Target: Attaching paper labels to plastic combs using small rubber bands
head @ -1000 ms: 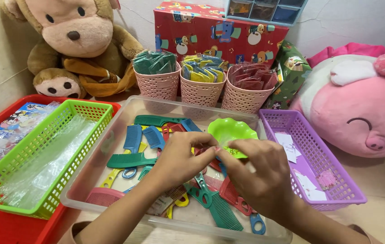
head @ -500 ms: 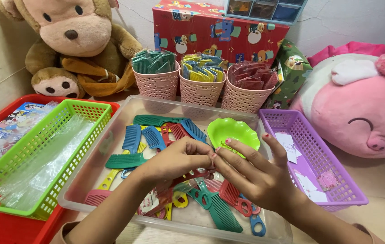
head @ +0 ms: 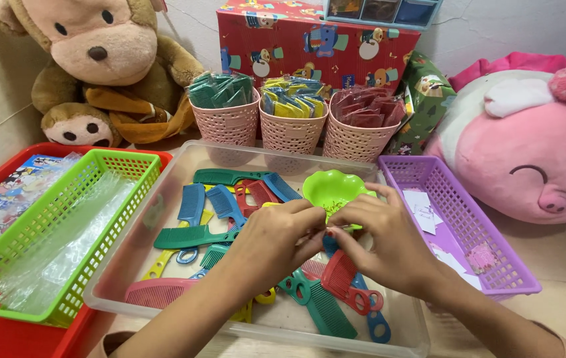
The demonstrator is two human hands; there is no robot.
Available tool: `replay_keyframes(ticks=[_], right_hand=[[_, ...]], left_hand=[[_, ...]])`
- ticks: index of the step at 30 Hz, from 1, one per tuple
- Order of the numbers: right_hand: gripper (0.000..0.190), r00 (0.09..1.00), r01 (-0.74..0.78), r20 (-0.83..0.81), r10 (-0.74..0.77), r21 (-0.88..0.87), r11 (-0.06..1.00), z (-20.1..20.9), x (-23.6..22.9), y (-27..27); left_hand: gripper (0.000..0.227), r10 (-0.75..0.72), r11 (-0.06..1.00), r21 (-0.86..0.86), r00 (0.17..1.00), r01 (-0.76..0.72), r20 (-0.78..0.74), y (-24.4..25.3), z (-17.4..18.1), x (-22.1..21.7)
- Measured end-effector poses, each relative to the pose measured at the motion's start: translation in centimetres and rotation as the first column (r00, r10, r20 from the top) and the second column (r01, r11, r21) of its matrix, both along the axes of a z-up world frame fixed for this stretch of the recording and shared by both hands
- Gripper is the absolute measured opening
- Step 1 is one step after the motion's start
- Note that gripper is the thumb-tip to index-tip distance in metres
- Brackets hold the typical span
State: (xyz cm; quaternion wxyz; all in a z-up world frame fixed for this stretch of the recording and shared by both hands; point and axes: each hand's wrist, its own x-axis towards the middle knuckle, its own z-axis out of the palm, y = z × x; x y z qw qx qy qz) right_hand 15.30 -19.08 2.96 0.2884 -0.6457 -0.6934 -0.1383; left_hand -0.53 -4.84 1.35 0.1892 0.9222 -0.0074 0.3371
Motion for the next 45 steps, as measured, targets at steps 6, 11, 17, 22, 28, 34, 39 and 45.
replay_keyframes(ticks=[6,11,17,22,28,34,39,45], right_hand=[[0.041,0.542,-0.408,-0.84,-0.012,-0.275,0.871,0.5,2.2,-0.3],[0.043,0.142,-0.453,-0.978,-0.154,-0.202,0.868,-1.3,3.0,0.2],[0.046,-0.086,-0.386,-0.97,-0.229,-0.18,0.905,0.1,1.3,-0.1],[0.045,-0.137,-0.377,-0.967,-0.215,-0.15,0.914,0.7,1.2,0.0],[0.045,0.591,-0.155,-0.796,-0.132,-0.272,0.95,3.6,3.3,2.7],[0.019,0.911,0.403,0.332,-0.246,-0.581,0.707,1.8,6.3,7.4],[0.031,0.882,0.4,0.453,-0.127,-0.579,0.711,-2.9,10.8,10.4],[0.019,0.912,0.35,0.387,-0.138,-0.554,0.755,-6.2,13.2,11.7]], left_hand=[[0.017,-0.129,0.992,0.008,0.988,0.129,0.088,-1.5,0.6,-0.2],[0.012,-0.18,0.977,-0.099,0.98,0.188,0.085,-1.4,1.4,-0.4],[0.018,-0.168,0.903,-0.378,0.978,0.203,0.123,-1.3,1.2,-0.2],[0.021,-0.163,0.885,-0.414,0.975,0.211,0.148,-1.2,0.8,0.2],[0.029,-0.129,0.865,-0.463,0.977,0.193,0.167,-0.3,1.0,-0.1],[0.033,-0.099,0.849,-0.49,0.971,0.197,0.219,-0.5,1.0,0.0],[0.032,-0.072,0.833,-0.512,0.959,0.209,0.274,-0.6,1.2,-0.1],[0.03,0.041,0.829,-0.525,0.915,0.192,0.401,-1.3,2.3,-0.7]])
